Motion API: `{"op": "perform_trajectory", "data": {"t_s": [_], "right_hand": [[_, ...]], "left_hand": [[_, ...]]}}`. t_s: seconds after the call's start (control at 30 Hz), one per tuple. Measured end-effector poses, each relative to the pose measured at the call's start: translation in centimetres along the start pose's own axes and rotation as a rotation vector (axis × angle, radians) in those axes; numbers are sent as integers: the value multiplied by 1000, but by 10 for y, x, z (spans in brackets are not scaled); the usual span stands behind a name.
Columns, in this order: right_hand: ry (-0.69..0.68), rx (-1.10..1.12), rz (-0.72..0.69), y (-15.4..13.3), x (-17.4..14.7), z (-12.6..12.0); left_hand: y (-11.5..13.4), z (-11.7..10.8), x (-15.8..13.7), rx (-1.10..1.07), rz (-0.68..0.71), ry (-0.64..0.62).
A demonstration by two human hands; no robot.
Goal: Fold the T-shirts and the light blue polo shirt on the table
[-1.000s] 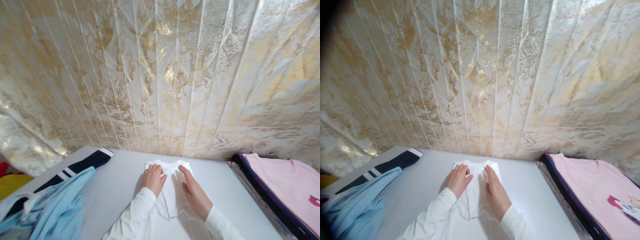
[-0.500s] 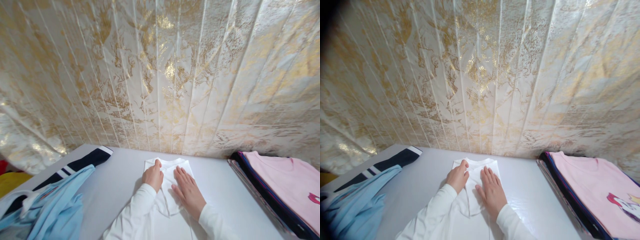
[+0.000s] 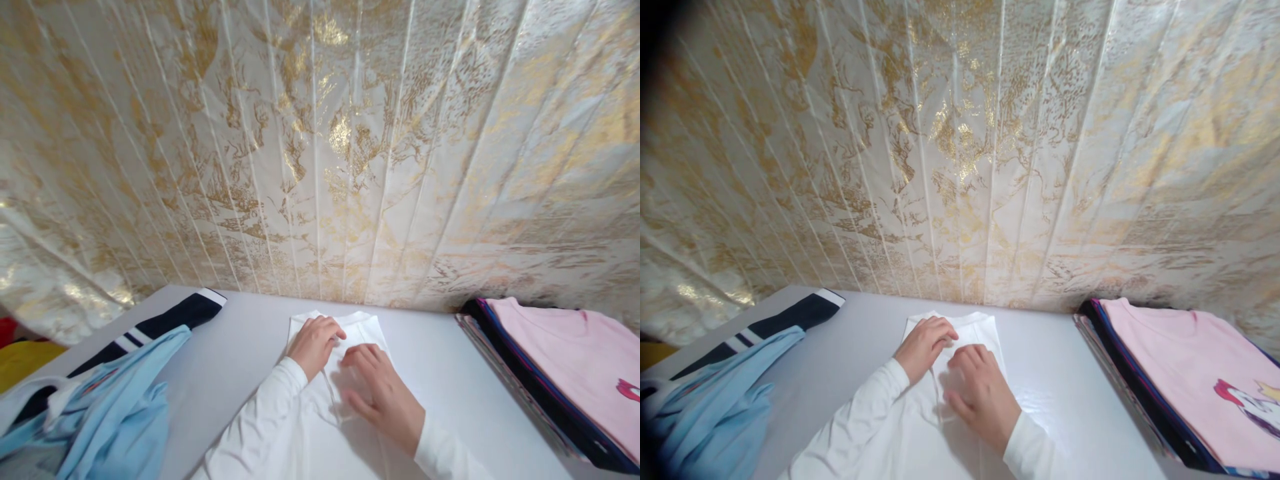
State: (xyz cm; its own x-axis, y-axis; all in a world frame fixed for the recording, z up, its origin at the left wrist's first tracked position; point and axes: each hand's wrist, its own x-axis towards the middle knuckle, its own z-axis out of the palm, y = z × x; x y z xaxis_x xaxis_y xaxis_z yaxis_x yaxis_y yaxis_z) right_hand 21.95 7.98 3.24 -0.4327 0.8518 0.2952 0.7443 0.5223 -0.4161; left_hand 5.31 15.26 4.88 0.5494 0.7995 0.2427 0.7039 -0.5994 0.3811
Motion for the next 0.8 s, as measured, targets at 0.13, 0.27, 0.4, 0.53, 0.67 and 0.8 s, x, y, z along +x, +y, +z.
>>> {"op": "perform_trajectory", "data": {"t_s": [0.13,0.27,0.4,0.53,0.67,0.8], "right_hand": [[-56,29,-11,-26,-11,7],[-7,-15,-52,-24,-19,20],[3,34,-101,-20,-21,19],[-5,55,-122,-26,-23,19],[10,137,-141,-23,-20,11],[189,208,-29,9,-12,0]], "left_hand": [[-7,5,0,-41,81,-25],[-15,11,0,-47,94,-31],[-20,16,1,-34,100,-51],[-19,16,2,-1,99,-66],[-11,13,1,45,88,-71],[9,19,-6,75,49,-71]]}}
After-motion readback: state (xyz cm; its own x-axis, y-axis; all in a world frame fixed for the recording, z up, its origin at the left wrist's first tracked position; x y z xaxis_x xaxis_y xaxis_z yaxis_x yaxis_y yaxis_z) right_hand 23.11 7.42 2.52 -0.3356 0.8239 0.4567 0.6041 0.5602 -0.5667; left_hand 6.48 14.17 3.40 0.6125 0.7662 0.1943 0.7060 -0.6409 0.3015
